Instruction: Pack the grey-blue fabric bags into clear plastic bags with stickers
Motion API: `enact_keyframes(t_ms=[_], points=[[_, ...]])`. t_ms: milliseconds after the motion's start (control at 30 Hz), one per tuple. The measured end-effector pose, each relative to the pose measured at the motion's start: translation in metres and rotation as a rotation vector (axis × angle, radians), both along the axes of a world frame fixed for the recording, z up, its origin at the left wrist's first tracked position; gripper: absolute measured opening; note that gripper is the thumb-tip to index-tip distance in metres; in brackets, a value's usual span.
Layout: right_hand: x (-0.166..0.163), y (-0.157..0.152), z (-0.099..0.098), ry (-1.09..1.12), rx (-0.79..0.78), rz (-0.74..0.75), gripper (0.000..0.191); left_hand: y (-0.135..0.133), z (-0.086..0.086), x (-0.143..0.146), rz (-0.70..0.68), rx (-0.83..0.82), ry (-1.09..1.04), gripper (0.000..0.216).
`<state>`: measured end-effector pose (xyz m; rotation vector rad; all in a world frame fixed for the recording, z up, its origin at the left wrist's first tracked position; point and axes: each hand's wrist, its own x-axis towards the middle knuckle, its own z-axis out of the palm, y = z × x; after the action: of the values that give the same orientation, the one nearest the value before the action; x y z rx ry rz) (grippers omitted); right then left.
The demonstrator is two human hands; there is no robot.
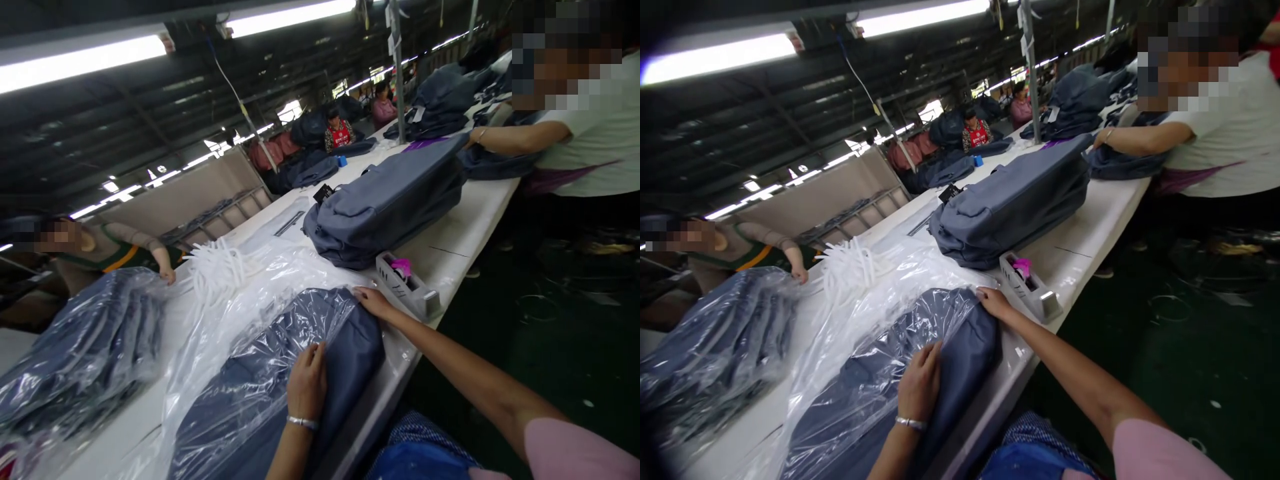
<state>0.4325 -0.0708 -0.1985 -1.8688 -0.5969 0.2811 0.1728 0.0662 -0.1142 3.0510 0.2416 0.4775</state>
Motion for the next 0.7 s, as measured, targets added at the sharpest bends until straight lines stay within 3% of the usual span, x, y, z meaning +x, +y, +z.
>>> enact_keyframes(t_ms=[167,267,467,600,700], points=[[0.001,0.007,0.009,0.067,0.034,-0.013,0.03,-0.014,0.008,0.051,-0.057,-0.112,-0.003,0.044],[-0.007,-0.003,0.01,0.166,0.045,-0.056,0.042,-0.029,0.004,0.064,-0.059,-0.167,0.002,0.036],[-0.068,-0.06,0.012,0.362,0.104,-0.127,0.067,-0.036,-0.007,0.031,0.01,-0.153,-0.025,0.048],[-0.113,-0.089,0.034,0.697,0.226,-0.144,0.085,-0.017,-0.007,-0.001,0.132,0.002,0.016,0.047],[-0.139,-0.093,0.055,0.782,0.295,-0.155,0.086,0.001,-0.004,-0.021,0.217,0.108,0.04,0.044]])
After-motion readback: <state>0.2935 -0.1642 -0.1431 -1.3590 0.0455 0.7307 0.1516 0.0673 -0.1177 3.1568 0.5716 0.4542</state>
